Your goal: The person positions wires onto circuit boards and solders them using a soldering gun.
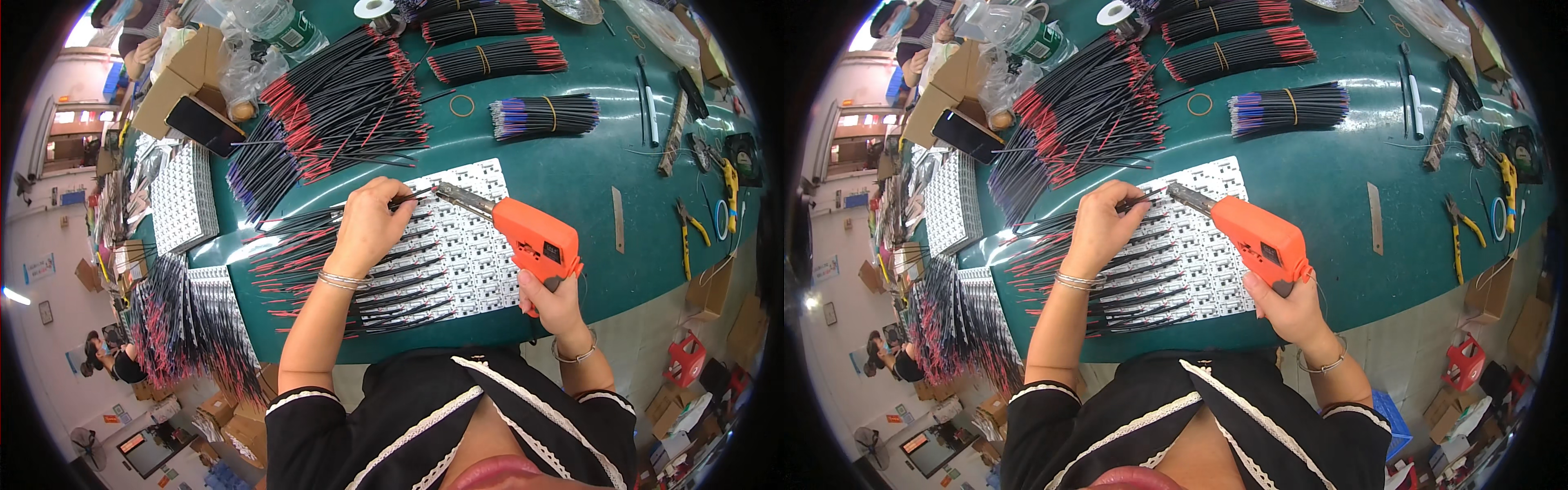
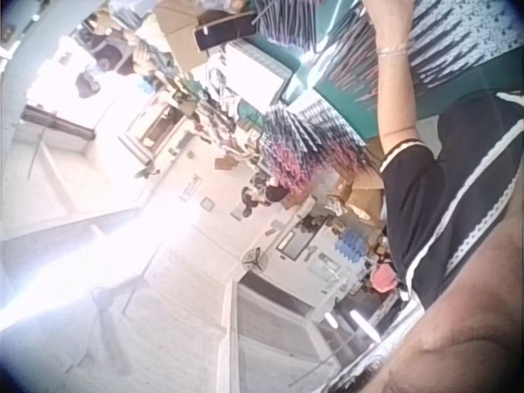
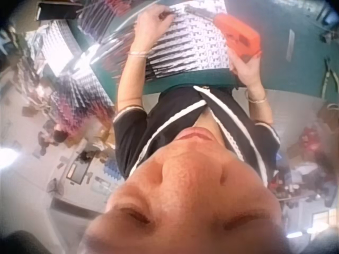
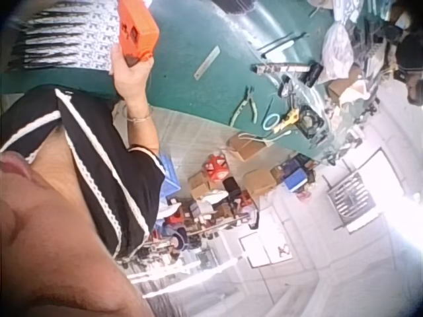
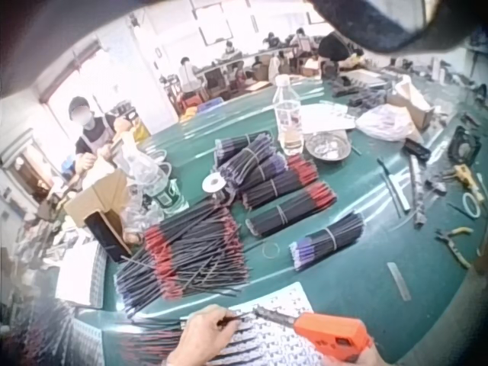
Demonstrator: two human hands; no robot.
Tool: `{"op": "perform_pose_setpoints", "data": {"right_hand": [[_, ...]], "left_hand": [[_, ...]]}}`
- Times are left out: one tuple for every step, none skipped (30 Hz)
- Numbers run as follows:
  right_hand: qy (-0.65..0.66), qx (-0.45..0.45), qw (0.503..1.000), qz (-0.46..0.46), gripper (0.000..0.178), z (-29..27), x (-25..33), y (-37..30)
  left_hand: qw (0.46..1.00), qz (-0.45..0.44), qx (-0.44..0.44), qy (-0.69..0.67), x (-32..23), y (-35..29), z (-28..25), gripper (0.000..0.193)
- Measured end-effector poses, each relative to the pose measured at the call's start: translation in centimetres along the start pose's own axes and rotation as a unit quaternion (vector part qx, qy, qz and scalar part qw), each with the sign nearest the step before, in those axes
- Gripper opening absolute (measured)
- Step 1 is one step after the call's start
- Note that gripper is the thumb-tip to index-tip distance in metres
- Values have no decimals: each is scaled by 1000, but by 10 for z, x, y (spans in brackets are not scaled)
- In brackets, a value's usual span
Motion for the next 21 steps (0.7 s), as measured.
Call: {"op": "perform_pose_setpoints", "data": {"right_hand": [[0,3,1000,2,19,0,0,0],[0,6,1000,4,19,0,-1,1],[0,6,1000,5,19,1,-1,1],[3,3,1000,7,19,1,-1,1],[5,1,1000,9,18,1,-1,1],[5,0,1000,9,18,1,-1,1],[3,7,1000,7,18,2,-2,1],[1,14,1000,5,18,2,-2,1],[1,14,1000,5,18,2,-2,1],[-3,16,1000,9,16,3,-2,1],[-7,18,1000,14,14,3,-3,2],[-7,18,1000,14,14,3,-2,2],[-9,17,1000,12,13,4,-2,2],[-11,16,1000,10,12,4,-1,3],[-11,16,1000,10,12,5,0,3],[-12,17,1000,13,11,6,2,3],[-14,17,1000,16,11,6,2,3],[-14,17,1000,16,11,6,2,3],[-14,16,1000,13,11,5,1,3],[-14,14,1000,11,12,5,1,2],[-14,14,1000,11,12,4,1,1]], "left_hand": [[1000,-1,0,0,1,0,1,11],[1000,-2,-5,0,4,1,2,12],[1000,-2,-9,0,5,1,3,12],[1000,-3,-9,-1,5,1,4,12],[1000,-3,-9,5,5,1,4,13],[1000,-3,-10,11,5,2,5,13],[1000,-3,-10,11,6,2,5,13],[1000,-2,-12,8,6,2,6,13],[1000,-1,-14,6,7,2,6,13],[1000,-1,-14,6,6,1,6,13],[1000,-1,-14,4,6,1,6,12],[1000,-1,-14,2,5,1,6,12],[1000,-1,-14,2,5,1,6,12],[1000,1,-14,8,4,1,6,12],[1000,4,-13,15,4,1,6,12],[1000,4,-13,14,3,1,6,12],[1000,3,-12,13,3,2,6,11],[1000,3,-12,11,3,2,6,11],[1000,3,-12,11,3,2,6,11],[1000,11,-12,12,2,2,6,11],[1000,19,-13,13,2,2,6,11]]}}
Point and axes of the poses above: each hand's wrist, its own y-axis towards the middle knuckle, its own z-axis out of the palm, x = y × z, the point moved 4 cm from there along y, towards the middle knuckle, and after that the axes turned 7 degrees about -z, right-handed, at the moved point
